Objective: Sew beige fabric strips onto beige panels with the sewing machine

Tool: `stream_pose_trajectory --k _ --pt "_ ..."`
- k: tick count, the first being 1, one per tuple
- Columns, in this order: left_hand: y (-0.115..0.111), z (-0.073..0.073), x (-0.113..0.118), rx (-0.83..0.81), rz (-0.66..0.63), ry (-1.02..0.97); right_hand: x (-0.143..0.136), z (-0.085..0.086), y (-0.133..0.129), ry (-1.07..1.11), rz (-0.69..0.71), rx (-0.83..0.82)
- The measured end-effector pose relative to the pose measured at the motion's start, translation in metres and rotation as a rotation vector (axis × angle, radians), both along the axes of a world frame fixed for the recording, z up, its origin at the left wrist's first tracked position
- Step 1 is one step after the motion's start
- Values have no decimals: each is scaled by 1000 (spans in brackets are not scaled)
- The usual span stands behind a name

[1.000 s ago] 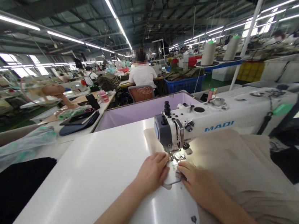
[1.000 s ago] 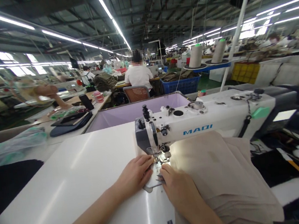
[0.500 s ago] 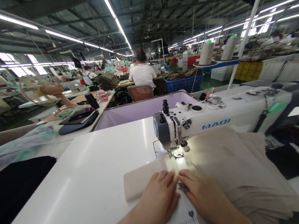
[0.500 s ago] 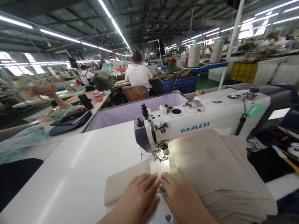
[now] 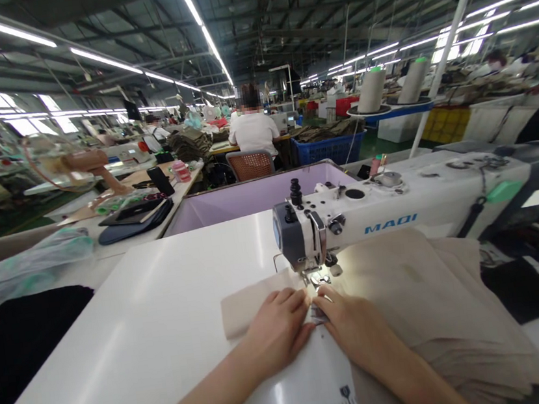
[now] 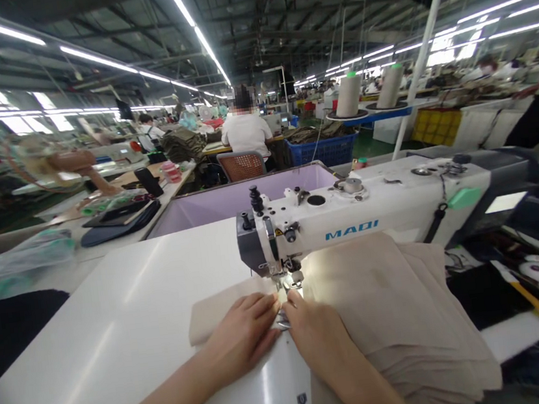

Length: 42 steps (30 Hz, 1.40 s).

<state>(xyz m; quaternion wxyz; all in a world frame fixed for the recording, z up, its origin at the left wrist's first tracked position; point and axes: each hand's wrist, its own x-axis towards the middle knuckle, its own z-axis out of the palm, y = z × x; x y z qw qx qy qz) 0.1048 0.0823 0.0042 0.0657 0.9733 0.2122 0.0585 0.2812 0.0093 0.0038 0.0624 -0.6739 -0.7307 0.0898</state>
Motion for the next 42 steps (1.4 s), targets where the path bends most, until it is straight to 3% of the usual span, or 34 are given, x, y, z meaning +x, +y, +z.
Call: stream_pose_trajectory --k 10,16,24,28,32,35,38,42 --pt "34 0 6 75 -1 -29 0 1 9 15 -19 42" --pt "32 1 3 58 6 -75 -4 -5 -6 22 -42 34" --pt "22 -15 4 89 127 -74 -9 -17 -15 45 -64 61" --pt "13 -7 0 53 197 -64 -8 -19 -21 59 -76 69" --pt "16 10 -21 -84 142 -88 -4 -22 -28 101 -93 70" --pt "17 14 -37 32 273 83 -1 -25 -33 181 -119 213" --pt "9 9 -47 138 455 204 -1 -26 -40 282 -80 362" --pt "-5 4 -52 179 566 255 -8 -25 -47 265 106 276"
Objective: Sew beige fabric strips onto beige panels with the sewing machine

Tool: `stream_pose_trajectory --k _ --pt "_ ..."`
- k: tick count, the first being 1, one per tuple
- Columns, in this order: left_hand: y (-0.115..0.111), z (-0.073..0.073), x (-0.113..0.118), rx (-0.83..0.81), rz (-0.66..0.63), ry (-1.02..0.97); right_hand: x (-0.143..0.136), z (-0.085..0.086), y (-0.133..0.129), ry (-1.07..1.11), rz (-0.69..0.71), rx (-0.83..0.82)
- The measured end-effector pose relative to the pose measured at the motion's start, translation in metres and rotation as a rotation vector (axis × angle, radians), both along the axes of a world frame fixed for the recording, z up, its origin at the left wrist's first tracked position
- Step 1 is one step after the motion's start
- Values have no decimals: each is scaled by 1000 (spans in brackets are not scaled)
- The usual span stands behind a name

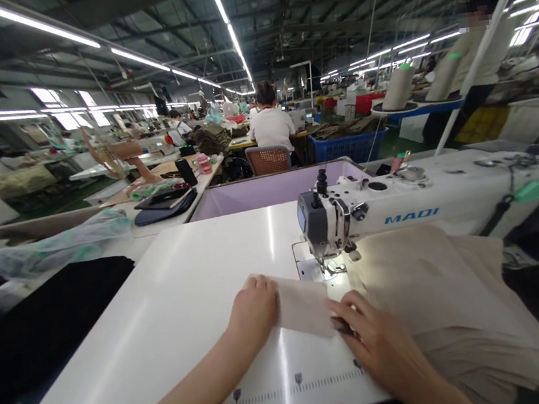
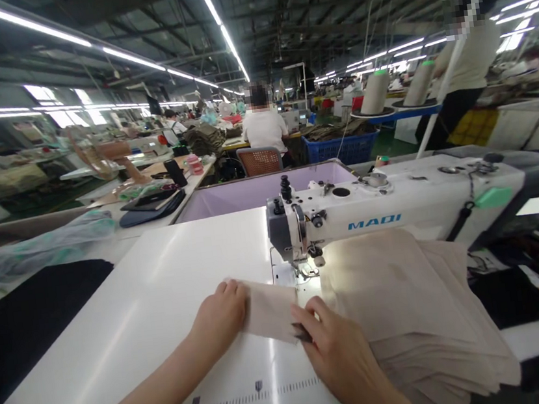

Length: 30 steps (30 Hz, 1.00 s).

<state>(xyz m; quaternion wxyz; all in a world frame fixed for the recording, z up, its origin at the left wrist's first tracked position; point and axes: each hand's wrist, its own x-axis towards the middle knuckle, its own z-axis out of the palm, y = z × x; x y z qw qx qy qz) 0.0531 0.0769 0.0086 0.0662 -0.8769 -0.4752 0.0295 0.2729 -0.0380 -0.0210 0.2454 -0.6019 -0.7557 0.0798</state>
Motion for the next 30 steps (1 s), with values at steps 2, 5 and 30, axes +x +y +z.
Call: stream_pose_trajectory --k 2,5,30 --pt "-5 3 1 10 30 24 -5 1 0 -94 46 -85" --pt "-11 10 8 7 21 49 -10 4 2 -172 35 -195" --pt "-5 -18 66 -122 -403 -363 8 12 24 -83 -37 -264"
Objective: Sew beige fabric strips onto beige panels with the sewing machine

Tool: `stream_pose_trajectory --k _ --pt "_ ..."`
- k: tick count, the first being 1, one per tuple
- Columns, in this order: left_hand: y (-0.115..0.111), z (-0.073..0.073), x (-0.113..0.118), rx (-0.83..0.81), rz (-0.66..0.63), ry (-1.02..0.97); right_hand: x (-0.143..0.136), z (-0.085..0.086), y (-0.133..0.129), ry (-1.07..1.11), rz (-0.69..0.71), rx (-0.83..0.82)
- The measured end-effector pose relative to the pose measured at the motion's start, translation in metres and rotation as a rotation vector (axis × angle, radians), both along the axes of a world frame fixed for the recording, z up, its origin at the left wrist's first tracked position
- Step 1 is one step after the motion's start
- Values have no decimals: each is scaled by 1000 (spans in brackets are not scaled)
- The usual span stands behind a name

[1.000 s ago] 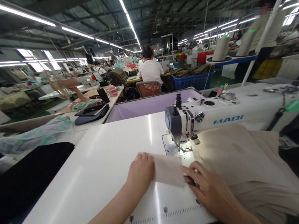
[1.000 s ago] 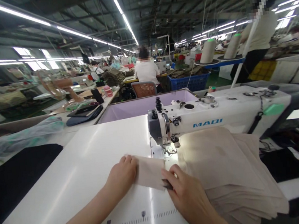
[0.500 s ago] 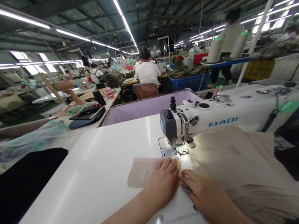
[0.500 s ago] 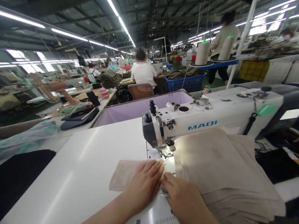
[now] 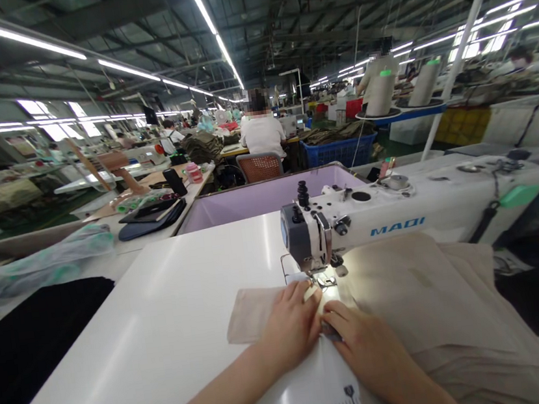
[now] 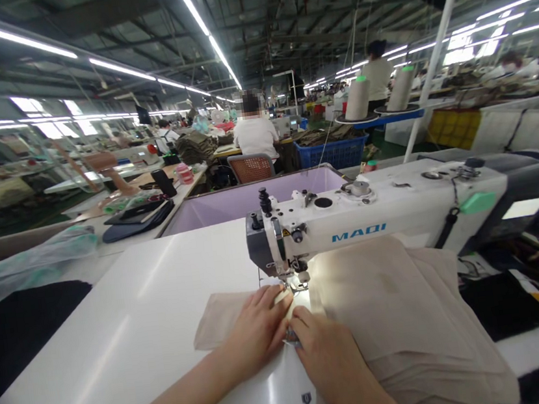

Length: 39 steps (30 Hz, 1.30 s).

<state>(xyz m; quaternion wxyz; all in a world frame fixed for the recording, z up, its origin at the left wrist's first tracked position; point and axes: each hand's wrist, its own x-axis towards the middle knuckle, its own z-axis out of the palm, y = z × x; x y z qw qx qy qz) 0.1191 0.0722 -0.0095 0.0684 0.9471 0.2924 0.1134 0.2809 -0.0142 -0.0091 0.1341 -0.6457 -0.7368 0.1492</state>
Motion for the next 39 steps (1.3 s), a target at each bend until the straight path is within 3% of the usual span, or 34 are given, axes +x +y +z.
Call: stream_pose_trajectory --k 21,25,31,39 --pt "6 -6 -5 56 -28 0 -1 0 2 -9 -16 -8" --pt "-9 -7 -10 81 -84 6 1 -3 -7 42 -6 -39" --pt "-32 1 -17 -8 -217 -30 2 -6 -14 49 2 -65" --pt "-2 7 -12 -49 -237 -91 2 3 12 -30 -26 -24"
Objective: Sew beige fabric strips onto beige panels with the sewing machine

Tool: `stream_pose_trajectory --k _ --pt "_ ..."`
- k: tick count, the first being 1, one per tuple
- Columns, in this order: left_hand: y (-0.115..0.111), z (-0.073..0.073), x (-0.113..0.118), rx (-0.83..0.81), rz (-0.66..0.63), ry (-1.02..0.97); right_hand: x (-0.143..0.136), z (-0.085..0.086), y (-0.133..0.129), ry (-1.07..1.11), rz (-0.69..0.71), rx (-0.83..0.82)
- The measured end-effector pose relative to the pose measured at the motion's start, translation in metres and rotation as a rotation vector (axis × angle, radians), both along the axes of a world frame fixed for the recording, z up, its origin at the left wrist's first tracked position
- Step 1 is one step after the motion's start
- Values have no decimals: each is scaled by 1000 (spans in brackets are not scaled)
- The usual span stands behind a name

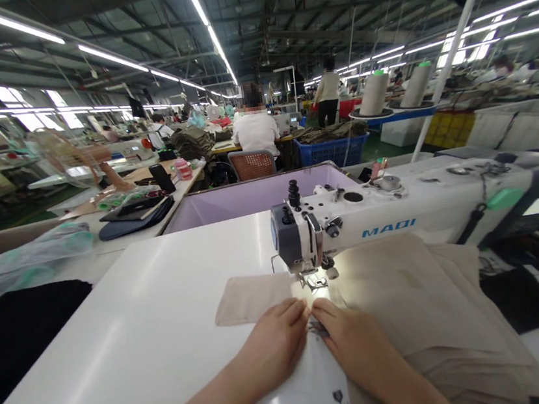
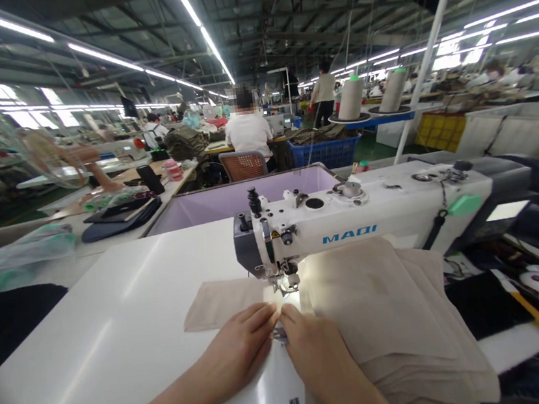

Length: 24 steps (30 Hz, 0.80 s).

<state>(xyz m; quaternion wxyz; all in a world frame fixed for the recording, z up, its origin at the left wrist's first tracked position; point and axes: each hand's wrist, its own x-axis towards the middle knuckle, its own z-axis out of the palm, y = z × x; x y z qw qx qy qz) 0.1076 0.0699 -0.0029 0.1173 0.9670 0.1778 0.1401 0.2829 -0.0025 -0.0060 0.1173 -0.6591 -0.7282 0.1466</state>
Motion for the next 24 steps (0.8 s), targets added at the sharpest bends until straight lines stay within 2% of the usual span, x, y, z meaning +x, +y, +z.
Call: stream_pose_trajectory --k 4,10,17,24 --pt "19 1 4 1 -3 -10 0 6 15 -24 -12 18" --pt "40 -3 8 17 10 -2 2 4 22 1 -9 66" --pt "41 -12 5 17 53 -94 -2 6 7 -6 -19 30" --pt "46 -16 -1 -41 82 -166 -3 -1 0 5 -19 48"
